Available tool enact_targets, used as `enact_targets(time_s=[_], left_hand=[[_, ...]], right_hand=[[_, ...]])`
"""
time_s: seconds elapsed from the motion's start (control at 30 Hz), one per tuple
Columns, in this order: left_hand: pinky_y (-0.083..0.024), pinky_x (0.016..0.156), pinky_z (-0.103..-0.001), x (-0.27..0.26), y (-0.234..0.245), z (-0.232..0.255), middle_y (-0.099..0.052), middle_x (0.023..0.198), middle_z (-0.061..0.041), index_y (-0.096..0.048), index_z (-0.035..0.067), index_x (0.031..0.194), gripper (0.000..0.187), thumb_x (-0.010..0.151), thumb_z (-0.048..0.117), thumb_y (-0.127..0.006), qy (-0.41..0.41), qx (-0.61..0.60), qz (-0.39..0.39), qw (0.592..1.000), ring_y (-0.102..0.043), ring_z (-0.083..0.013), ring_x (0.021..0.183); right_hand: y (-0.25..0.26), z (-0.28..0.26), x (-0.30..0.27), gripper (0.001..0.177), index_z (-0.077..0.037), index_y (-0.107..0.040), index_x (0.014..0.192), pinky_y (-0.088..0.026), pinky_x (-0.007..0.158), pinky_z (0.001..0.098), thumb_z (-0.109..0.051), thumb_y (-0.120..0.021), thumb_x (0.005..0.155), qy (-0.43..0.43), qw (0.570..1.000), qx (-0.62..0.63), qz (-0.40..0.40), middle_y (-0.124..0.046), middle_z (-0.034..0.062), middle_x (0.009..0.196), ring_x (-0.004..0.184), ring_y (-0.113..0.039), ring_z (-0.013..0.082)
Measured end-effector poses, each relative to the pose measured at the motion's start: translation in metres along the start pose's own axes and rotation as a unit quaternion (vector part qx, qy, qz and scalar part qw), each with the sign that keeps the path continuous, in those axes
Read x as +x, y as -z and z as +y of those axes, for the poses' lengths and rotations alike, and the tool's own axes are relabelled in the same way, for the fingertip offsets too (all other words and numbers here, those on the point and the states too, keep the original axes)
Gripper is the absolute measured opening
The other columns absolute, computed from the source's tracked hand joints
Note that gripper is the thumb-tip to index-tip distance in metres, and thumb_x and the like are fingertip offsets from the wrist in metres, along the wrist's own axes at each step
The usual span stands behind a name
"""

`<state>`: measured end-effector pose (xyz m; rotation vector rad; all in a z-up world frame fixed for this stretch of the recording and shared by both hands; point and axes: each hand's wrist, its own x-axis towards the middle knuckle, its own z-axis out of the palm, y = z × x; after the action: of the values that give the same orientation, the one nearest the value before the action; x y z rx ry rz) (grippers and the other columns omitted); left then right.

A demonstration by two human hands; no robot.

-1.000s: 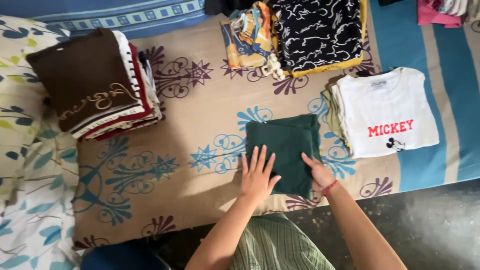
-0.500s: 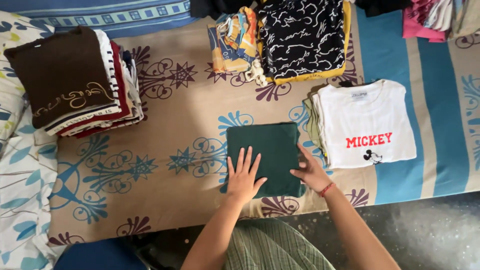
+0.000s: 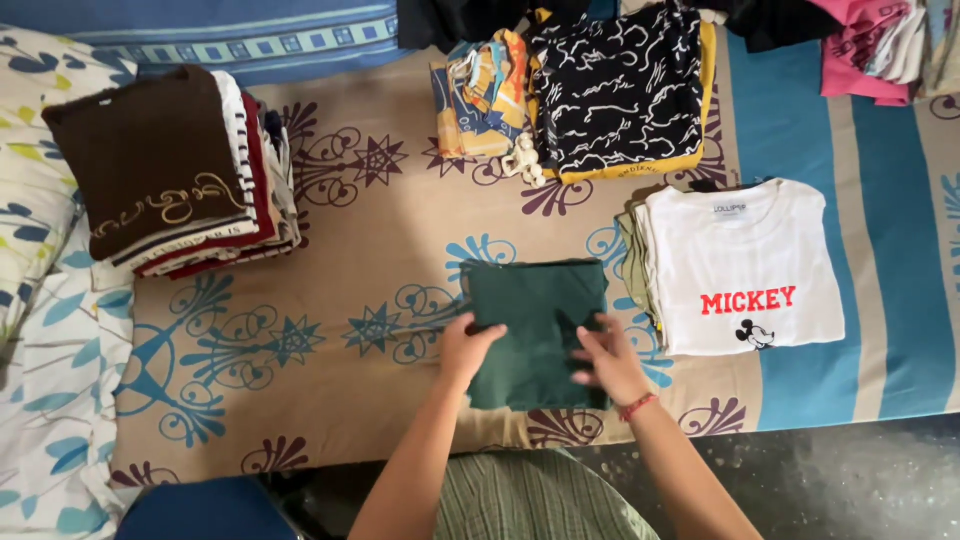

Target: Folding t-shirts on a bed and placing them in a closet

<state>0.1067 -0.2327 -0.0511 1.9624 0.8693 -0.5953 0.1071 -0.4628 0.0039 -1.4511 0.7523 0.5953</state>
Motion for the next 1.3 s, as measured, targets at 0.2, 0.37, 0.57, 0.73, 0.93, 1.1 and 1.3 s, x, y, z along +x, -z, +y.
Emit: enact_targets(time_s=[0.2,0.37,0.57,0.73,0.93,1.1,1.3], left_hand=[[-0.055,0.098,-0.056,-0.109,0.029,0.085,-0.071,0.111,-0.020,-0.074,0.000,0.080,0.029,0.062,0.022,-0.079,-0.423,0.022,-0.102,0.900,-0.067,-0.0448,0.111],[-0.031,0.116,-0.070,-0.170,0.018,0.094,-0.054,0.154,-0.006,-0.067,0.009,0.133,0.055,0.078,0.015,-0.069,-0.574,0.238,-0.225,0.751,-0.056,-0.0305,0.136],[-0.016,0.115,-0.066,-0.175,0.061,0.082,-0.060,0.143,-0.022,-0.059,0.007,0.091,0.023,0.088,0.028,-0.067,-0.629,-0.036,-0.017,0.777,-0.058,-0.0396,0.121],[-0.029,0.126,-0.040,-0.082,0.048,0.015,-0.034,0.168,-0.008,-0.033,0.013,0.158,0.087,0.086,0.045,-0.069,-0.075,-0.293,-0.084,0.949,-0.033,-0.0230,0.155],[-0.053,0.096,-0.063,-0.072,0.048,0.035,-0.070,0.126,-0.028,-0.060,0.001,0.137,0.055,0.085,0.013,-0.073,0.183,-0.476,-0.313,0.801,-0.067,-0.0449,0.111],[-0.055,0.090,-0.029,-0.071,0.049,0.056,-0.079,0.109,0.000,-0.075,0.008,0.115,0.035,0.087,0.030,-0.076,-0.124,-0.146,-0.162,0.968,-0.071,-0.0107,0.104],[-0.058,0.094,-0.039,-0.075,0.053,0.045,-0.076,0.128,-0.004,-0.065,0.017,0.137,0.050,0.095,0.044,-0.060,-0.101,-0.118,-0.126,0.980,-0.073,-0.0254,0.116]], right_hand=[[-0.012,-0.048,-0.045,0.105,-0.037,0.001,0.164,-0.052,0.080,0.0779,-0.086,-0.040,0.080,-0.133,0.958,0.190,-0.169,-0.018,0.0173,0.165,0.092,-0.054,0.0291],[-0.021,-0.086,-0.083,0.086,-0.002,-0.041,0.152,-0.032,0.121,0.0561,-0.065,-0.058,0.096,0.013,0.729,0.508,-0.459,-0.048,0.0252,0.152,0.142,-0.046,0.0401],[-0.008,-0.060,-0.067,0.080,-0.004,-0.046,0.148,-0.036,0.117,0.0558,-0.062,-0.058,0.095,0.024,0.787,0.525,-0.324,-0.053,0.0228,0.145,0.134,-0.051,0.0388],[0.011,-0.004,-0.057,0.074,-0.005,-0.051,0.144,-0.040,0.114,0.0554,-0.060,-0.059,0.094,0.003,0.817,0.538,-0.205,-0.057,0.0208,0.139,0.128,-0.055,0.0376],[0.042,0.035,-0.045,0.068,-0.007,-0.056,0.139,-0.045,0.109,0.0548,-0.057,-0.059,0.093,-0.036,0.849,0.522,-0.078,-0.062,0.0181,0.131,0.120,-0.059,0.0360],[0.067,0.008,-0.014,0.063,-0.008,-0.061,0.136,-0.049,0.106,0.0543,-0.054,-0.059,0.093,-0.070,0.886,0.458,-0.006,-0.066,0.0159,0.125,0.113,-0.063,0.0347],[0.070,-0.026,0.003,0.044,0.005,-0.063,0.132,-0.056,0.094,0.0495,0.005,-0.065,0.089,-0.083,0.976,0.164,-0.117,-0.070,0.0269,0.124,0.106,-0.068,0.0391]])
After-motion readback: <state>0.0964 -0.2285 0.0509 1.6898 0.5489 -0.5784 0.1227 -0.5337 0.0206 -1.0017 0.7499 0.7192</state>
